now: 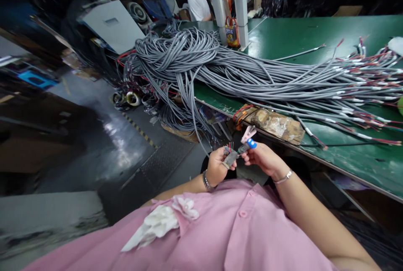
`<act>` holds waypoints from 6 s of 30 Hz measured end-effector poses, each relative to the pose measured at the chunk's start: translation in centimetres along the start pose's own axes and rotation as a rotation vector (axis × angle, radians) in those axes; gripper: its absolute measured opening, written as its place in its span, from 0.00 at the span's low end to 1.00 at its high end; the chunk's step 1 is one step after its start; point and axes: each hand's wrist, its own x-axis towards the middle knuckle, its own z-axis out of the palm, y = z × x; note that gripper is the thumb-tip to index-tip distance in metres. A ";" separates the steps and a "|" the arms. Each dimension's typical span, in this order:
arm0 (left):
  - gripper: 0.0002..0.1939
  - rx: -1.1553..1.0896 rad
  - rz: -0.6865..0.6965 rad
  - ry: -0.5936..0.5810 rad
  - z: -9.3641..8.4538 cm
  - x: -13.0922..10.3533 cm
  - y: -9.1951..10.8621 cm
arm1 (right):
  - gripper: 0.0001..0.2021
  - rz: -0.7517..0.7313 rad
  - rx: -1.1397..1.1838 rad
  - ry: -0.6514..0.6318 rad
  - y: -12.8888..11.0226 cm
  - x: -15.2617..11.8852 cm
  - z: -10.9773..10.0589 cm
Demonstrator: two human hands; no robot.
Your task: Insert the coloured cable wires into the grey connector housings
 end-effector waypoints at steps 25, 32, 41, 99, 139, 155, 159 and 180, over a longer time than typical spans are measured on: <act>0.19 -0.114 -0.170 -0.161 0.0 0.7 -0.1 | 0.12 -0.214 -0.235 0.184 1.6 -1.2 1.0; 0.20 -0.103 -0.151 -0.266 -0.3 0.5 -0.6 | 0.08 -0.241 -0.313 0.159 1.3 -0.4 1.7; 0.17 -0.305 -0.164 -0.056 -0.4 0.7 -0.1 | 0.13 -0.208 0.140 0.300 0.6 0.3 -0.2; 0.19 -0.206 -0.146 -0.003 1.5 1.4 1.7 | 0.16 -0.223 0.262 0.251 -0.9 1.6 1.2; 0.13 -0.060 0.201 -0.005 -0.6 0.8 2.2 | 0.18 -0.547 -0.214 0.484 -0.1 1.4 1.4; 0.10 0.062 0.344 -0.096 -0.2 1.8 0.3 | 0.21 -0.308 0.248 0.214 0.1 2.9 1.1; 0.11 0.044 0.350 -0.046 -0.4 1.5 -0.7 | 0.24 -0.200 0.291 0.156 0.2 2.3 0.6; 0.13 0.998 0.435 -0.269 -6.3 6.1 1.8 | 0.20 -0.562 -0.959 0.563 -4.1 -7.8 -8.2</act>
